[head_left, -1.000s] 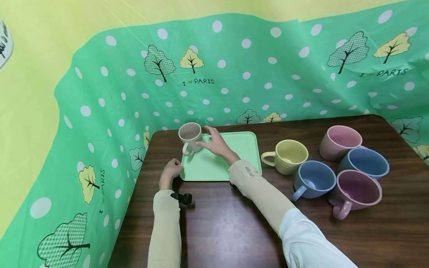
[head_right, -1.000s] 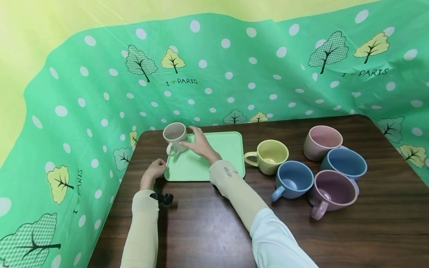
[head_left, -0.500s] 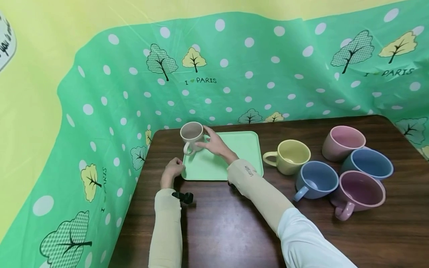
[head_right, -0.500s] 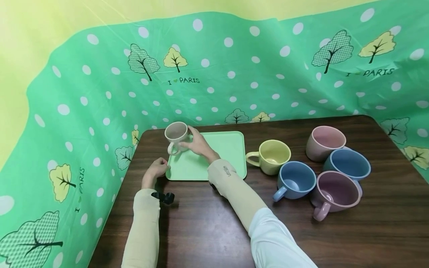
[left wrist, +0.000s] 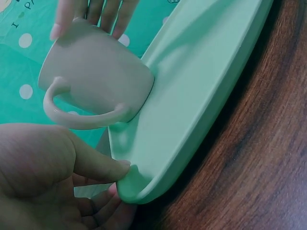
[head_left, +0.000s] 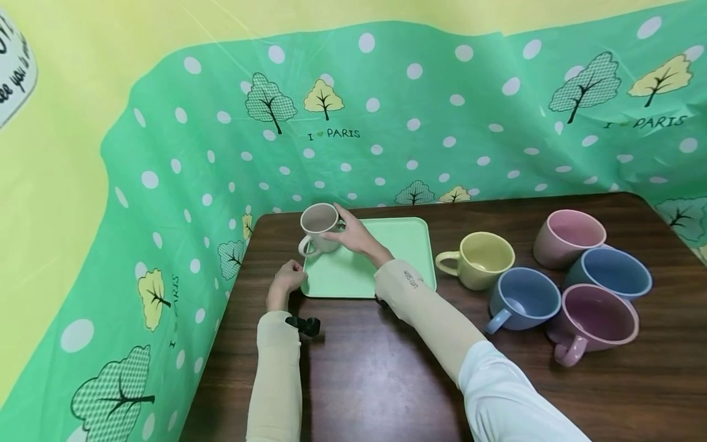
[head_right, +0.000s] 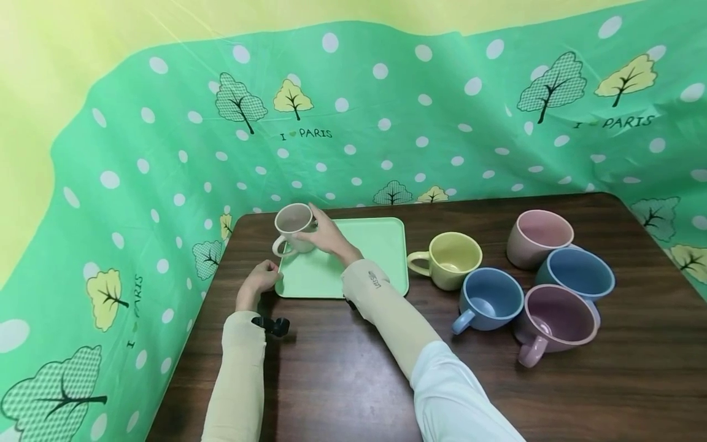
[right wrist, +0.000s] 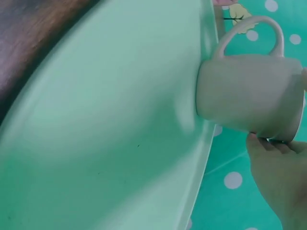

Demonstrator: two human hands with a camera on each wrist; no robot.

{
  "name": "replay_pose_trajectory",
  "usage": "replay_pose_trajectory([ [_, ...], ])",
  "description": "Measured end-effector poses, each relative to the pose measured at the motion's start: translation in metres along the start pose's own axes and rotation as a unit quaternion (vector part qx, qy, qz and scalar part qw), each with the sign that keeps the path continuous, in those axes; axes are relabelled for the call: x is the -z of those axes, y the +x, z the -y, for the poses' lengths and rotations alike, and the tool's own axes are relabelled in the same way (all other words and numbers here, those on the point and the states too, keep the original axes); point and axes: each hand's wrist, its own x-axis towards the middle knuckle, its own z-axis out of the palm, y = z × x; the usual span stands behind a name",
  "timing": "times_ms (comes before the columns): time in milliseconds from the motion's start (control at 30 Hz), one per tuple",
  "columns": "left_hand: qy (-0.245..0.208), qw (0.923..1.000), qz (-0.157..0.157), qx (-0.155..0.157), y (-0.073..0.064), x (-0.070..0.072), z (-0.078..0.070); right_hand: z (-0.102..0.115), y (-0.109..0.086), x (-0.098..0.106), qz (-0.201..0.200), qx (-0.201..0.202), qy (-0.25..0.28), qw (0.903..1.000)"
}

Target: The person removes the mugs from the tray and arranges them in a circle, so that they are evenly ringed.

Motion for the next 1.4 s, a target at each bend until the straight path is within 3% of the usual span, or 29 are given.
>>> replay_pose_trajectory([
  [233, 0.004, 1.0000, -0.003, -0.004, -0.001, 0.000, 0.001, 0.000, -0.001, 0.002, -0.022, -0.003, -0.008, 0.9997],
  [400, 0.009, 0.9999, -0.006, -0.011, 0.000, -0.001, 0.002, 0.001, -0.001, 0.003, -0.004, -0.001, 0.017, 0.9999],
  [533, 0.009, 0.9999, -0.008, -0.012, 0.001, -0.003, 0.003, 0.002, -0.002, 0.003, 0.011, -0.019, -0.008, 0.9997],
  [700, 0.009, 0.9999, -0.008, -0.002, 0.003, -0.003, 0.003, 0.002, -0.004, 0.003, -0.004, -0.011, -0.049, 0.9987],
  [967, 0.008, 1.0000, 0.000, 0.003, 0.002, -0.003, 0.002, 0.002, -0.007, 0.001, -0.012, -0.010, -0.019, 0.9997],
  [1067, 0.012, 0.9999, 0.002, 0.001, 0.002, -0.002, 0.002, 0.002, -0.009, 0.002, -0.013, -0.002, -0.037, 0.9992],
  [1233, 0.021, 0.9998, -0.001, -0.005, 0.003, -0.002, 0.002, 0.002, -0.011, 0.005, -0.006, 0.020, -0.075, 0.9969],
  [1400, 0.019, 0.9998, -0.002, -0.005, 0.003, -0.002, 0.001, 0.004, -0.009, 0.008, 0.023, 0.017, -0.084, 0.9961],
])
